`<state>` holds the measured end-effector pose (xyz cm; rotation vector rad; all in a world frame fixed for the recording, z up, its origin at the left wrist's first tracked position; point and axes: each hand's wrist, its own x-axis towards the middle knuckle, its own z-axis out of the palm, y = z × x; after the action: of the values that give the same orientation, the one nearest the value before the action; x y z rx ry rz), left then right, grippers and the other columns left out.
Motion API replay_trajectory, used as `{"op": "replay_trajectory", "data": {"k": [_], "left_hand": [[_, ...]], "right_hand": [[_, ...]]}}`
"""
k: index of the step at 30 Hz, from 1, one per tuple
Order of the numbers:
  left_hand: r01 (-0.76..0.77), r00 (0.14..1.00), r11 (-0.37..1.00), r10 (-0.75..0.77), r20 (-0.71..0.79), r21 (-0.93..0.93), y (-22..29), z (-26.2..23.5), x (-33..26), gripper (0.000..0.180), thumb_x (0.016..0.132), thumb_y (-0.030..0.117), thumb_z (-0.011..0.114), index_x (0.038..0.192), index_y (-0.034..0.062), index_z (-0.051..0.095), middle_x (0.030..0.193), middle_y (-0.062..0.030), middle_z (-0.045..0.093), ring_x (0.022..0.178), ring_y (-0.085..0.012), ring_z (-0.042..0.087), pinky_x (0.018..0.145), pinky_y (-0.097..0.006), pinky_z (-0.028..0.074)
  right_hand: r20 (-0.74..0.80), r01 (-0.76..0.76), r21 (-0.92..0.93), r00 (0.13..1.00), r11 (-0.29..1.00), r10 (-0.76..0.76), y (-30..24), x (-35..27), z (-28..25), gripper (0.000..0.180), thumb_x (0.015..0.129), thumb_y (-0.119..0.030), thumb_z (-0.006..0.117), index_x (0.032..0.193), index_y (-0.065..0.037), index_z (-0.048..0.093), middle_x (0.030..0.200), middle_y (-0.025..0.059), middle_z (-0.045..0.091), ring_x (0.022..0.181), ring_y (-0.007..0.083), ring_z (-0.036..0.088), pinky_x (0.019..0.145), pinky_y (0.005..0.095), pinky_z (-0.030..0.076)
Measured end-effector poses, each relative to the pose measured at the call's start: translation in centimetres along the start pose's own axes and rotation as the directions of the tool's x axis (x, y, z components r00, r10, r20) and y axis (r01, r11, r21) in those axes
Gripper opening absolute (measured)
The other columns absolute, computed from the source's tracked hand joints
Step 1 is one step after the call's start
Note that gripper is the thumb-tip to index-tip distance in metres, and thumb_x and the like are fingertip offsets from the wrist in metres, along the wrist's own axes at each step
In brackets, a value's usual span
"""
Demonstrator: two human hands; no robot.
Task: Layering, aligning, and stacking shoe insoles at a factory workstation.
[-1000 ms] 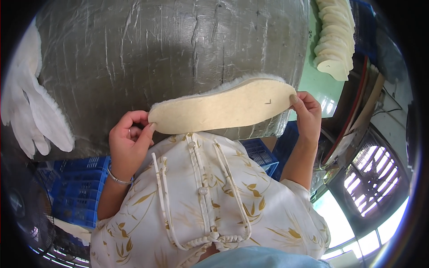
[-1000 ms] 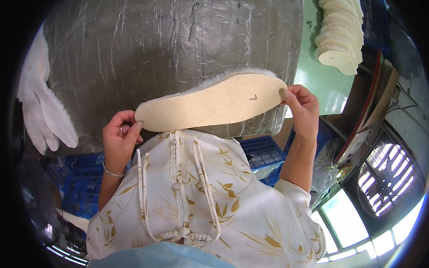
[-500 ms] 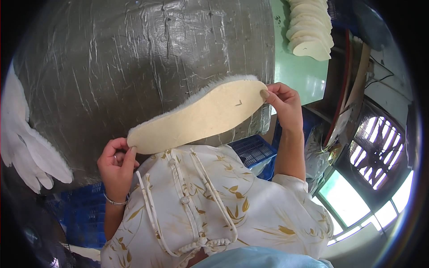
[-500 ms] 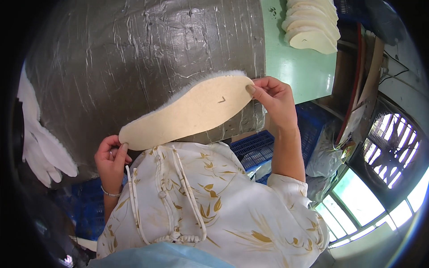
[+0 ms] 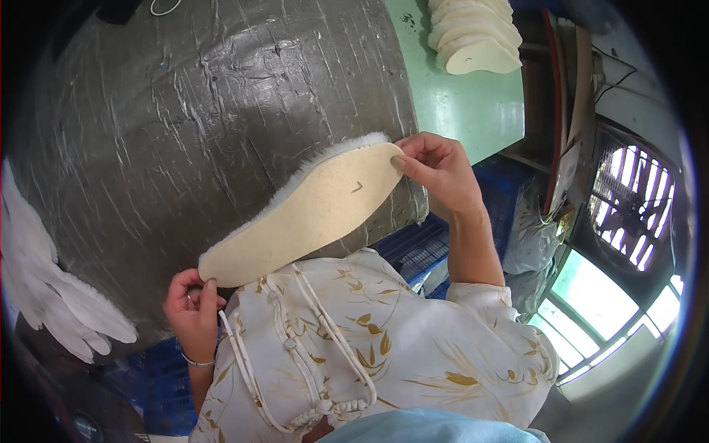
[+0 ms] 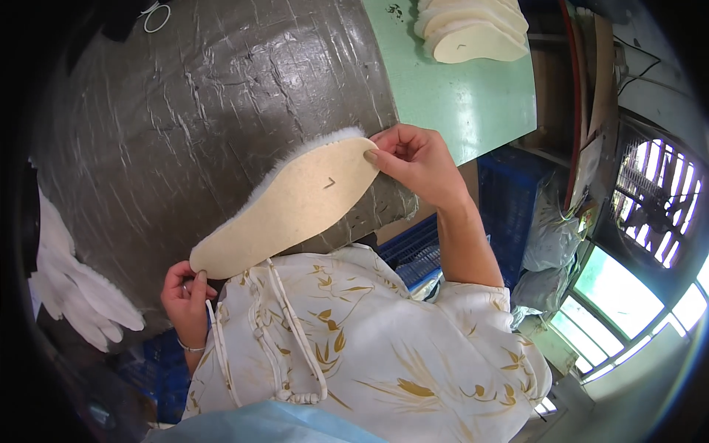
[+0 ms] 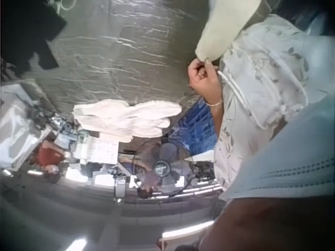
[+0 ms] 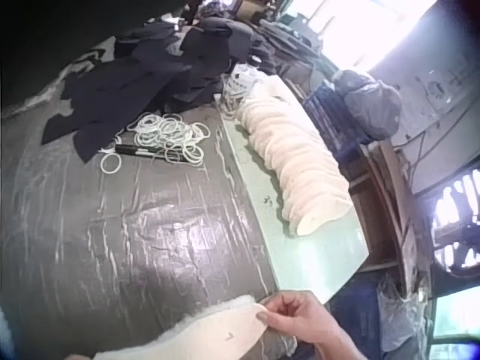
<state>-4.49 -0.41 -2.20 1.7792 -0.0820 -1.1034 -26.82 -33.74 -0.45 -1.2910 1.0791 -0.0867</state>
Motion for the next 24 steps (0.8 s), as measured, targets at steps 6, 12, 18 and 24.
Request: {"op": "replay_trajectory", "data": {"k": [6, 12, 18, 24], "left_hand": [[-0.018, 0.999, 1.0, 0.019, -0.029, 0.018, -0.2, 0.3, -0.2, 0.014, 0.089, -0.004, 0.059, 0.102, -0.0036, 0.054, 0.087, -0.004, 0.058, 0.061, -0.0032, 0.055, 0.054, -0.017, 0.046], [-0.259, 0.918, 0.76, 0.386, -0.093, 0.597, 2.8, 0.1, -0.6, 0.048, 0.079, -0.001, 0.07, 0.124, -0.0014, 0.053, 0.102, -0.0073, 0.057, 0.084, -0.0113, 0.058, 0.065, -0.022, 0.046], [-0.624, 0.757, 0.74, 0.495, 0.427, 0.25, 11.3, 9.4, 6.1, 0.046, 0.092, 0.015, 0.063, 0.133, 0.0002, 0.051, 0.129, -0.0152, 0.055, 0.11, -0.0205, 0.057, 0.09, -0.03, 0.046], [-0.401, 0.589, 0.863, -0.015, 0.808, 0.308, 15.6, 15.5, 6.9, 0.034, 0.094, 0.029, 0.063, 0.111, 0.0, 0.068, 0.084, 0.0018, 0.066, 0.076, -0.0028, 0.056, 0.065, -0.021, 0.047]], "right_hand": [[-0.029, 0.019, -0.073, 0.999, 0.997, -0.021, 0.4, 0.0, 0.5, 0.008, 0.086, 0.0, 0.068, 0.09, 0.005, 0.065, 0.096, 0.0075, 0.066, 0.083, 0.0102, 0.061, 0.076, 0.0243, 0.05], [-0.016, 0.119, -0.153, 0.992, 0.981, -0.123, 1.1, -0.3, 0.4, 0.011, 0.088, -0.003, 0.068, 0.096, 0.004, 0.066, 0.094, 0.0042, 0.066, 0.083, 0.0077, 0.059, 0.076, 0.0225, 0.049], [0.021, 0.471, -0.202, 0.878, 0.858, -0.477, 1.6, -1.9, 0.9, 0.014, 0.085, 0.002, 0.066, 0.099, 0.001, 0.066, 0.102, 0.0055, 0.066, 0.087, 0.0118, 0.061, 0.076, 0.0241, 0.05], [0.005, 0.772, -0.426, 0.524, 0.472, -0.852, 0.2, -4.5, 2.2, 0.02, 0.078, 0.004, 0.071, 0.097, -0.002, 0.067, 0.097, 0.0084, 0.064, 0.079, 0.0218, 0.063, 0.066, 0.0289, 0.052]]}}
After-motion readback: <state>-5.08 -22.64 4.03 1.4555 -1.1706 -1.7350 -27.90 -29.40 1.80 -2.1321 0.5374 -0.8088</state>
